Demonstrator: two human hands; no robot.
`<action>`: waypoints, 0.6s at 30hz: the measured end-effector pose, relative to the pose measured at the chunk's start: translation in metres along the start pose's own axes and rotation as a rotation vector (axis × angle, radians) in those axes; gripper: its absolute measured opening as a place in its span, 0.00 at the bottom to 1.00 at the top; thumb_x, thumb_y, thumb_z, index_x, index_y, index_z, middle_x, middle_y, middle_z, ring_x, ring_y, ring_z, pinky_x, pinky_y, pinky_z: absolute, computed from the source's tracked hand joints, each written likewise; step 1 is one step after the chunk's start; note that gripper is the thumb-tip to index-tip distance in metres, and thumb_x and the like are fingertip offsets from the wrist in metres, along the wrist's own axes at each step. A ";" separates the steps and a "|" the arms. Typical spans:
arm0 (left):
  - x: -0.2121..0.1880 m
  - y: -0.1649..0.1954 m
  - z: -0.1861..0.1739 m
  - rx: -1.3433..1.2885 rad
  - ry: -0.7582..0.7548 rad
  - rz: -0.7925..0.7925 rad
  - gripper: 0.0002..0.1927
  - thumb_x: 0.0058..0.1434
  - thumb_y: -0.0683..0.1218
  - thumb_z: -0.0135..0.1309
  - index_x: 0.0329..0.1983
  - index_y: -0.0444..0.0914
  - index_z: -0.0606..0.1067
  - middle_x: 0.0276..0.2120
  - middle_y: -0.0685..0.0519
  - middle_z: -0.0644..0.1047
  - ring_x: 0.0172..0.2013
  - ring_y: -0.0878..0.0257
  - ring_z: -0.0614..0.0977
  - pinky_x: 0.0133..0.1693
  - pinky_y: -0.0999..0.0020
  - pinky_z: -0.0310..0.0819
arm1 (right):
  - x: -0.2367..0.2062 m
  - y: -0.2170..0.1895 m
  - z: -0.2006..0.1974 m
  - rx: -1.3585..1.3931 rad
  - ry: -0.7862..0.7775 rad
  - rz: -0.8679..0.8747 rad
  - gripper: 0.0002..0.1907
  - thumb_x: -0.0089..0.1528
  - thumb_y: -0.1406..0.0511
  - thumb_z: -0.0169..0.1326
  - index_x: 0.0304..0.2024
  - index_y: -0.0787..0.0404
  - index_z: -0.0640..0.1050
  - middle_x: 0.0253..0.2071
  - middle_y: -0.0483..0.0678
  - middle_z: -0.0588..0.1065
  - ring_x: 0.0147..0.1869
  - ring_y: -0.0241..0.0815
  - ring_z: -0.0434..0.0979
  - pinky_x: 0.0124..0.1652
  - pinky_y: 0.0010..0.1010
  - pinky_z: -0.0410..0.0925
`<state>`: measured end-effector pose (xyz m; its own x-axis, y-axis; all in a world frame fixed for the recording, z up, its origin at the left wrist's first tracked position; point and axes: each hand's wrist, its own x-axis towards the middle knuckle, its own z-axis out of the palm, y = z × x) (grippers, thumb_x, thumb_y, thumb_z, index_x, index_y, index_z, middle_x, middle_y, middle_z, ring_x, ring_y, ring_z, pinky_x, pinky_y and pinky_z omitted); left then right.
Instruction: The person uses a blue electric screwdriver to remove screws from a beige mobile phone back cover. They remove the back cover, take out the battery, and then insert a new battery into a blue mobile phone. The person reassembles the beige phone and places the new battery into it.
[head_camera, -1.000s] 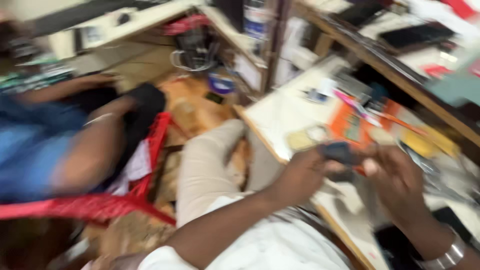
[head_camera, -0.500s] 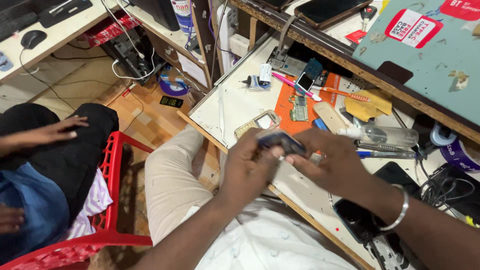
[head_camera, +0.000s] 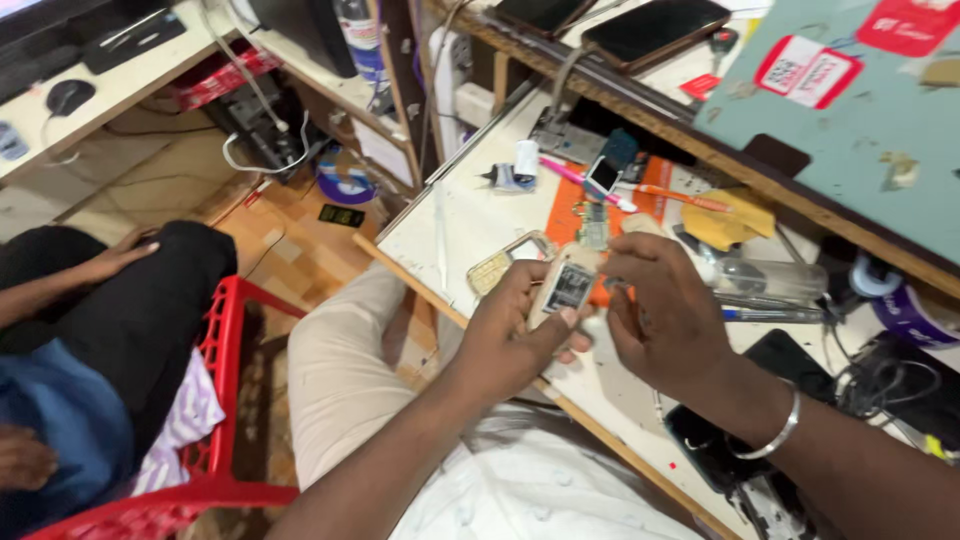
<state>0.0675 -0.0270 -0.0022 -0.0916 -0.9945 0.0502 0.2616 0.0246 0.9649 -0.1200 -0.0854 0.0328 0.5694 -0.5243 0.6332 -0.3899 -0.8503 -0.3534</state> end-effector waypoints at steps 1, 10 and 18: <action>-0.001 0.001 0.000 0.190 0.045 0.066 0.20 0.65 0.45 0.52 0.57 0.32 0.64 0.38 0.47 0.82 0.35 0.62 0.87 0.35 0.70 0.82 | 0.000 -0.001 0.000 -0.015 0.007 0.004 0.19 0.58 0.76 0.60 0.50 0.60 0.74 0.51 0.56 0.72 0.45 0.48 0.79 0.38 0.34 0.72; -0.013 0.003 0.004 0.592 0.131 0.302 0.18 0.65 0.40 0.48 0.57 0.31 0.63 0.32 0.45 0.79 0.29 0.53 0.84 0.34 0.59 0.77 | -0.015 -0.015 0.008 0.265 -0.216 0.388 0.25 0.55 0.70 0.61 0.55 0.62 0.72 0.45 0.50 0.75 0.42 0.42 0.79 0.28 0.29 0.75; -0.014 0.008 0.016 0.675 0.147 0.221 0.18 0.63 0.39 0.46 0.56 0.31 0.64 0.30 0.44 0.79 0.27 0.52 0.83 0.32 0.58 0.77 | -0.019 -0.008 -0.002 0.343 -0.246 0.393 0.26 0.56 0.67 0.63 0.57 0.61 0.74 0.45 0.49 0.75 0.40 0.40 0.78 0.38 0.32 0.73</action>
<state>0.0555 -0.0112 0.0086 0.0375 -0.9612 0.2731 -0.3958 0.2367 0.8873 -0.1294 -0.0681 0.0250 0.5969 -0.7640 0.2452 -0.3721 -0.5343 -0.7590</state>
